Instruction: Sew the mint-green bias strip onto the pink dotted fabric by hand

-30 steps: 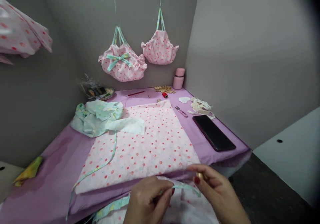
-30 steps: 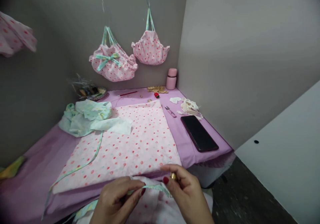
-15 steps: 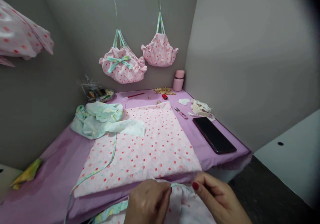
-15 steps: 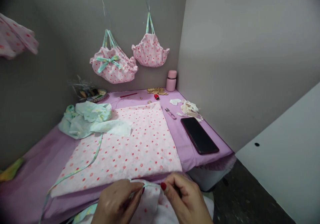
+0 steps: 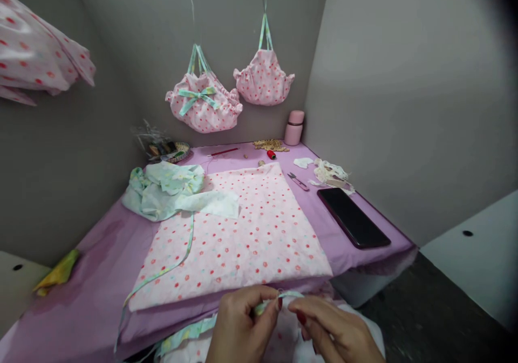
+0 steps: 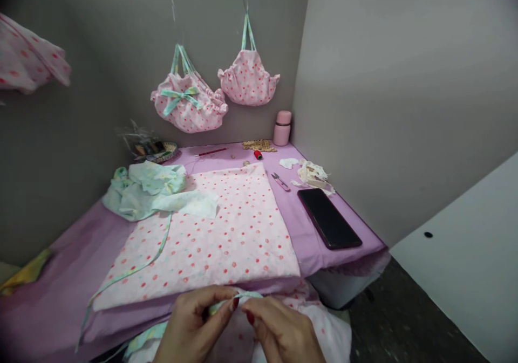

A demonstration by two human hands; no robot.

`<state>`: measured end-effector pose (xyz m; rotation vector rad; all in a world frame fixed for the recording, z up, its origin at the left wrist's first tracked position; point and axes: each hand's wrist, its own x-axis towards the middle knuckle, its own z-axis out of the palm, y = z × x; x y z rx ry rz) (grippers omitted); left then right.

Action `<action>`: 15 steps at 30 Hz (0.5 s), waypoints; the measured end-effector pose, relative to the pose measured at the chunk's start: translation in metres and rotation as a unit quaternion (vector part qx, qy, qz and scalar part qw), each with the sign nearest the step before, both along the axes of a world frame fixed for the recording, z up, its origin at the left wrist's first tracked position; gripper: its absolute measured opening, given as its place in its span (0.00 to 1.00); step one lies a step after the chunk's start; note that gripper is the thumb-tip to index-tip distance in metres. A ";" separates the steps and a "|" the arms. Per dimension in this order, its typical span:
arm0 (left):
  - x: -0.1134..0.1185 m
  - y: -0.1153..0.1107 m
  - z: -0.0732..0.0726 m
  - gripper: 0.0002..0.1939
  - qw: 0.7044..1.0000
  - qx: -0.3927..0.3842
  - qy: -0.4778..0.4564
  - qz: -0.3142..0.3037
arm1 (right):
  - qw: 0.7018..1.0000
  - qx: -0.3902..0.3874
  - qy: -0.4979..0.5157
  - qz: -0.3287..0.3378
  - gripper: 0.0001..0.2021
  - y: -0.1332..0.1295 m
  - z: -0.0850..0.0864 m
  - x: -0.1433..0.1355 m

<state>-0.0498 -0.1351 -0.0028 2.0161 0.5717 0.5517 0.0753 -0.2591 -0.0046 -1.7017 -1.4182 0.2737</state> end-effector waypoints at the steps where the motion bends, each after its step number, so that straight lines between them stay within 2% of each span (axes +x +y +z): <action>1: 0.000 0.000 -0.001 0.09 1.000 -0.031 0.000 -0.001 | 1.000 -0.003 0.004 -0.006 0.10 0.001 -0.002 -0.001; 7: 0.000 -0.001 -0.001 0.09 0.991 -0.135 -0.008 -0.001 | 0.999 -0.029 -0.010 -0.023 0.12 0.003 -0.005 -0.004; 11: 0.000 -0.001 0.001 0.09 0.985 -0.172 -0.012 -0.008 | 0.998 -0.057 0.011 -0.013 0.12 0.004 -0.005 -0.003; 15: 0.000 -0.001 0.001 0.09 0.982 -0.188 -0.010 -0.015 | 0.999 -0.044 0.027 0.009 0.12 0.002 -0.005 -0.002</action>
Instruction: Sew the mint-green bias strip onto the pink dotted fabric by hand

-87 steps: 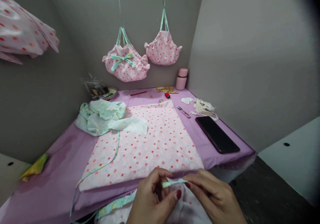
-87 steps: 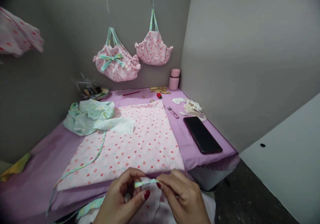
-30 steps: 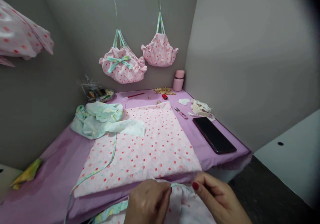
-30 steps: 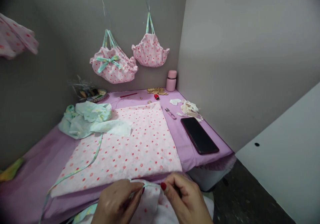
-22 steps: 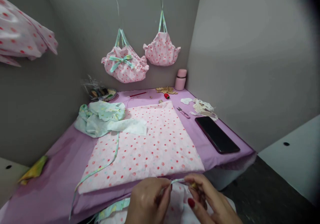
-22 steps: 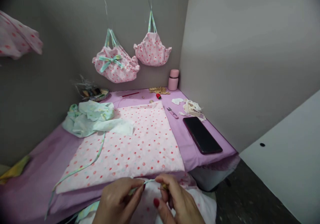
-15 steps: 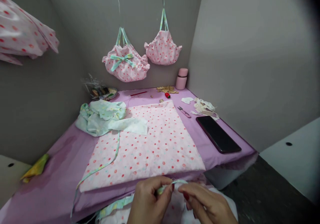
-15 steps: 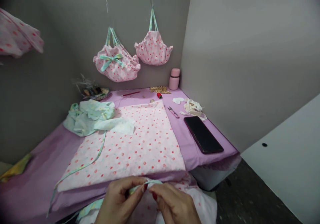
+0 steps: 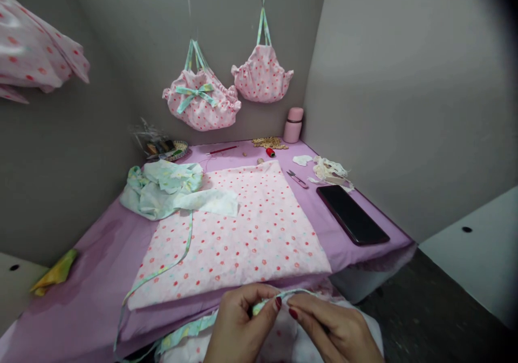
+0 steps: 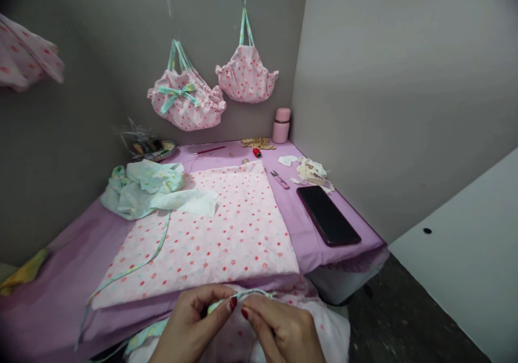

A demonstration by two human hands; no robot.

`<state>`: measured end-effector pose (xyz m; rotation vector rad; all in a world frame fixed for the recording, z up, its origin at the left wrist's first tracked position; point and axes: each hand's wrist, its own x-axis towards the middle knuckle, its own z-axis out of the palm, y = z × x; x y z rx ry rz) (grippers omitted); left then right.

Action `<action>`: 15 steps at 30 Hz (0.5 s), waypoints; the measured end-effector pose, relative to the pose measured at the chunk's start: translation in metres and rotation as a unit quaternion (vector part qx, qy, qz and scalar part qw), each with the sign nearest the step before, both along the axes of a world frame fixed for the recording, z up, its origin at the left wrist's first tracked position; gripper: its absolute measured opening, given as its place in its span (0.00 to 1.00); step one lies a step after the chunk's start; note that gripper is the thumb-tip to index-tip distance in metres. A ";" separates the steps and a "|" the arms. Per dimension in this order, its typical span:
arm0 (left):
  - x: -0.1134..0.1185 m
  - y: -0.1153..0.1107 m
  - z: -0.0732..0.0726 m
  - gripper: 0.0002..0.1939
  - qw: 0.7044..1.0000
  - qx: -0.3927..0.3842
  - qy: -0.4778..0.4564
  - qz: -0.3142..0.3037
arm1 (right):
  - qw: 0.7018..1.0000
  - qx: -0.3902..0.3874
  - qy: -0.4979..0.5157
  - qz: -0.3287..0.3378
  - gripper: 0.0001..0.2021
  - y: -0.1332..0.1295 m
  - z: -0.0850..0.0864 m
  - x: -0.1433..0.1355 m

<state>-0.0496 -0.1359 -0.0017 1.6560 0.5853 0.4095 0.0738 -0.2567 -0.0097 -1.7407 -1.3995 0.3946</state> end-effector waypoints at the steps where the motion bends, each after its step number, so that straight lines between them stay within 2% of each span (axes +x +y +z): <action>1: 0.000 0.000 0.000 0.09 1.000 0.000 -0.001 0.000 | 1.000 0.006 -0.007 0.000 0.12 0.000 0.001 0.000; 6: -0.001 0.001 -0.001 0.08 1.000 -0.004 -0.006 0.002 | 0.998 0.032 -0.045 -0.009 0.14 -0.001 0.004 0.001; 15: 0.001 0.000 0.001 0.09 1.000 -0.009 -0.005 -0.002 | 0.999 0.023 -0.043 -0.001 0.15 -0.002 0.000 0.000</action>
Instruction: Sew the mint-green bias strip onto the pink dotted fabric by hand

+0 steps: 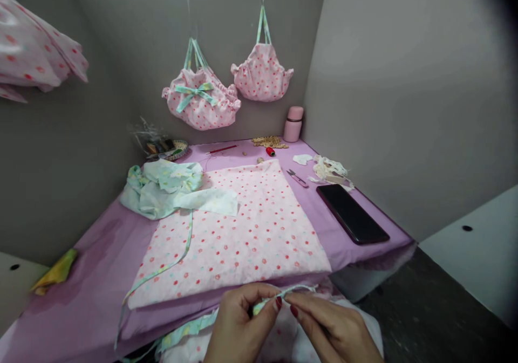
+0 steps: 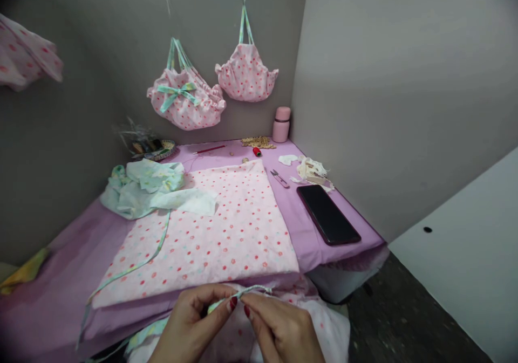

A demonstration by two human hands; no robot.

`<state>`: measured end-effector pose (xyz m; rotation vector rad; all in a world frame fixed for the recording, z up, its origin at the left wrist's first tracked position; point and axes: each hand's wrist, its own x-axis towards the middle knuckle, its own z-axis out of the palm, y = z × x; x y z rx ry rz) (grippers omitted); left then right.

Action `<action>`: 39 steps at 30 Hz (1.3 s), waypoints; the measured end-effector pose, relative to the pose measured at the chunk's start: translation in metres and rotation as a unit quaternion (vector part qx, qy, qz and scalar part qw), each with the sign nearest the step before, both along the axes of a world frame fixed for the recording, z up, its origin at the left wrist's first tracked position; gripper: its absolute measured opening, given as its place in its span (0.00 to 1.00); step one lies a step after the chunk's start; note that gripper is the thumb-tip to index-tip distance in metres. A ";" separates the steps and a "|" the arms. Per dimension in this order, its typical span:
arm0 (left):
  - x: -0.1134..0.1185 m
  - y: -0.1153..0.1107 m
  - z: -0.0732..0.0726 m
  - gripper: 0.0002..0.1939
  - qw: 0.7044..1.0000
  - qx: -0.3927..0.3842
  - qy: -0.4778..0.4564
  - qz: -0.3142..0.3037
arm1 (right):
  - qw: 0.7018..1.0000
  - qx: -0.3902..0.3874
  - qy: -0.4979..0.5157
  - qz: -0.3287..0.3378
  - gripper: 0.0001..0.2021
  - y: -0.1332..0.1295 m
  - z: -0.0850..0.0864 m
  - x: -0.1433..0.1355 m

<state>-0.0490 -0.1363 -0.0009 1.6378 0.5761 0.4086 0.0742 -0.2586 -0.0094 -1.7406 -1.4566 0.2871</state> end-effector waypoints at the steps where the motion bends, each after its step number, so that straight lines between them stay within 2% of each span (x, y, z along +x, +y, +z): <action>1: 0.000 0.000 0.000 0.09 1.000 -0.001 -0.001 0.003 | 1.000 -0.001 0.001 0.000 0.15 0.000 0.000 0.000; 8: -0.001 -0.001 -0.001 0.09 1.000 0.010 -0.013 0.005 | 1.000 -0.002 0.012 -0.004 0.15 0.002 -0.001 0.001; 16: -0.001 0.001 -0.001 0.10 0.996 0.087 -0.009 -0.005 | 0.999 0.015 0.040 -0.021 0.13 0.003 -0.008 -0.003; 19: -0.001 0.000 0.000 0.11 0.991 0.131 0.000 -0.005 | 0.999 -0.003 0.001 -0.039 0.13 0.002 -0.014 -0.004; 23: -0.002 -0.001 0.001 0.13 0.980 0.200 0.008 -0.001 | 0.996 0.006 -0.080 -0.041 0.19 0.000 -0.027 -0.002; 29: -0.002 -0.002 0.002 0.11 0.960 0.278 0.014 0.014 | 0.995 0.044 -0.080 -0.031 0.15 0.004 -0.038 -0.003; 34: -0.004 -0.002 -0.001 0.09 0.946 0.320 0.046 0.010 | 0.998 0.029 -0.050 -0.036 0.15 0.003 -0.037 -0.005; 39: -0.006 -0.001 -0.004 0.09 0.938 0.346 0.025 0.002 | 0.998 -0.028 0.028 -0.042 0.15 0.003 -0.025 -0.007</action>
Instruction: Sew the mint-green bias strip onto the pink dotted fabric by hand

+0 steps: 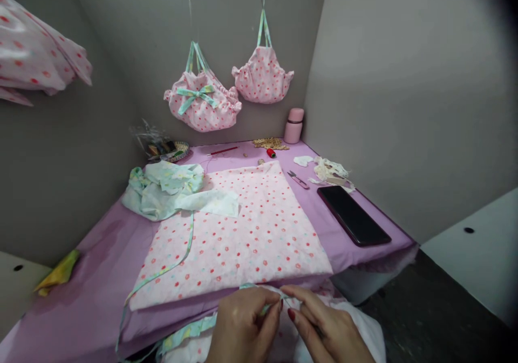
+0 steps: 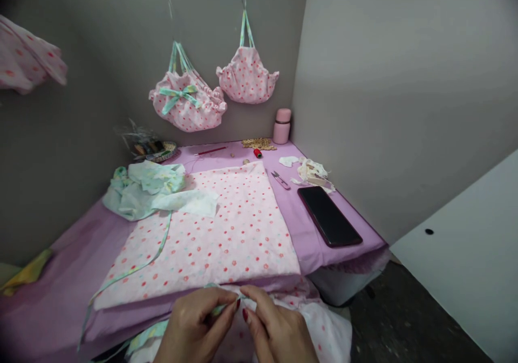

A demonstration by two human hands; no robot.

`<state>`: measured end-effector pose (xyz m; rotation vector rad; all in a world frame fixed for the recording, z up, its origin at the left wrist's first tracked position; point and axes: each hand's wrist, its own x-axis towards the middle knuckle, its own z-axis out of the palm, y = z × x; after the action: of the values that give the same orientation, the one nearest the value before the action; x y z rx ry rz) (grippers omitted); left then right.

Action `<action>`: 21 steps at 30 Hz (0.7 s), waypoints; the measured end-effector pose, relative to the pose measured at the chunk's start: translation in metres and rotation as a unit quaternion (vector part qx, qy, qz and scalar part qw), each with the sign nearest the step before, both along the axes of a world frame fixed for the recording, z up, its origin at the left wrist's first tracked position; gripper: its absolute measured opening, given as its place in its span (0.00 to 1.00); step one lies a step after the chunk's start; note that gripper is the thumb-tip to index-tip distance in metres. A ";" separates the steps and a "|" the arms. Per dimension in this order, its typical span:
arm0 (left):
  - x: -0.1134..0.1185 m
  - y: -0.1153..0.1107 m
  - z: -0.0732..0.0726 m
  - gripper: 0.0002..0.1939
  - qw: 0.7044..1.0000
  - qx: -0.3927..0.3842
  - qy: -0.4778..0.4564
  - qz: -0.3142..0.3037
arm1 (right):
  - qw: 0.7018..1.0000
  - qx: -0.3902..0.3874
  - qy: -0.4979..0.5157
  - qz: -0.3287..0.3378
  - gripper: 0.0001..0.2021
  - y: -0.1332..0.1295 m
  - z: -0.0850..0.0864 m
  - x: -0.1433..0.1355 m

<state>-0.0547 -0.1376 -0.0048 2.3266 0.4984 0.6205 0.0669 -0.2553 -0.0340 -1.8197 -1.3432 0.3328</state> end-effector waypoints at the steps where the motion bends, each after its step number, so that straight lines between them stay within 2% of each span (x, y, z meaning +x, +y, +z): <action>1: 0.000 0.000 0.000 0.09 1.000 0.003 -0.005 -0.005 | 1.000 -0.008 0.021 -0.003 0.15 0.001 0.002 -0.001; 6: 0.005 0.000 0.003 0.10 0.998 0.006 -0.041 -0.046 | 0.987 -0.003 0.163 -0.012 0.18 0.006 0.003 -0.005; 9: 0.006 0.002 0.002 0.10 0.997 0.003 -0.062 -0.039 | 0.991 0.065 0.106 -0.055 0.14 0.003 0.006 0.004; 12: 0.006 0.004 -0.001 0.10 0.995 0.033 -0.088 -0.024 | 0.987 0.122 0.028 -0.104 0.10 0.000 0.018 0.017; 15: 0.006 0.005 -0.002 0.10 0.989 0.109 -0.095 -0.036 | 0.994 0.060 0.073 -0.061 0.08 0.003 0.031 0.023; 18: 0.008 0.004 -0.002 0.14 0.979 0.174 -0.092 -0.049 | 0.990 0.009 0.143 -0.007 0.09 0.011 0.036 0.019; 21: 0.010 0.003 0.000 0.15 0.981 0.160 -0.084 -0.074 | 0.977 0.033 0.212 -0.007 0.11 0.016 0.032 0.011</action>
<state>-0.0449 -0.1348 -0.0044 2.5511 0.1519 0.8676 0.0781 -0.2396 -0.0019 -1.5887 -1.0305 0.6222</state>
